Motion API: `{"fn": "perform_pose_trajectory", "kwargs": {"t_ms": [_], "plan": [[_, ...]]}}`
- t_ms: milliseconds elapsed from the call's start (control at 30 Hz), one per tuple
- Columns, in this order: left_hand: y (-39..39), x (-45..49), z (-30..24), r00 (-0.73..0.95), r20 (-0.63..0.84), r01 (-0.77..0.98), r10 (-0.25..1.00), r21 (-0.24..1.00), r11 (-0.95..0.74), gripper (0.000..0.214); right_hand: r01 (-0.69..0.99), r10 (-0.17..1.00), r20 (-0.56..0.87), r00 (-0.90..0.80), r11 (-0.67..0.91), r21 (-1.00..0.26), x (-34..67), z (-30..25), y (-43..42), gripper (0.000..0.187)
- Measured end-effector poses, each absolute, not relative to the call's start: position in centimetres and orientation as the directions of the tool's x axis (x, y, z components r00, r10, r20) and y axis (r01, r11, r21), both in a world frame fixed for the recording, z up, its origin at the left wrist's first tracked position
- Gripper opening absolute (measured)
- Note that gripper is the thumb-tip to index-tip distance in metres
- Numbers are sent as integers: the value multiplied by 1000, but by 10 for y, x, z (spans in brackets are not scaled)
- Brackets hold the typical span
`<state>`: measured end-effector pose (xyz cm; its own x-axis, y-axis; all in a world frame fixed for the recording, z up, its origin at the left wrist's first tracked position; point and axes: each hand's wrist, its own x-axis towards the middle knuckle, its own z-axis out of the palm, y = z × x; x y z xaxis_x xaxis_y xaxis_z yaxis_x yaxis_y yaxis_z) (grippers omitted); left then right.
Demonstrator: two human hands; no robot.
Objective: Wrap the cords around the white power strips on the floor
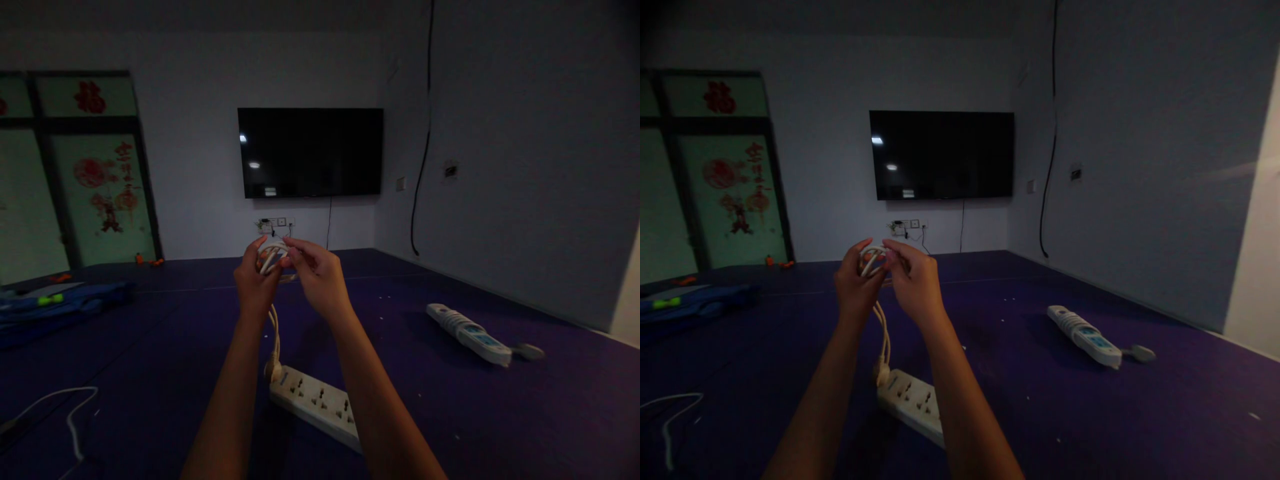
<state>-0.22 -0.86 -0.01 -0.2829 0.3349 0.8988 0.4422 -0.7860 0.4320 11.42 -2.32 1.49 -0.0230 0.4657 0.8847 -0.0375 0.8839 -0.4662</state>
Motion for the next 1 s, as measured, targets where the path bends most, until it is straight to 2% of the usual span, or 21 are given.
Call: {"fn": "perform_pose_trajectory", "kwargs": {"t_ms": [100,200,333,500,667,767,1000], "plan": [[-9,-3,0,-288,896,484,338,441,-756,32,-184,545,838,-14,823,-538,113,15,-24,29],[-9,-3,-1,-224,900,461,373,435,-773,17,-290,687,725,43,703,-649,112,13,-22,31],[-12,-1,2,-170,897,415,408,441,-796,16,-387,815,574,79,555,-736,118,12,-19,36],[-22,1,9,-67,871,365,487,475,-801,24,-288,783,617,80,611,-738,136,15,-15,41],[-25,1,11,43,827,282,561,529,-801,28,-239,675,737,-48,708,-664,145,14,-9,18],[-23,0,11,70,813,222,579,553,-803,30,-207,646,763,6,748,-631,143,14,-7,13],[-27,-5,16,61,770,153,636,622,-768,41,-170,682,701,208,731,-660,127,12,-4,20]]}}
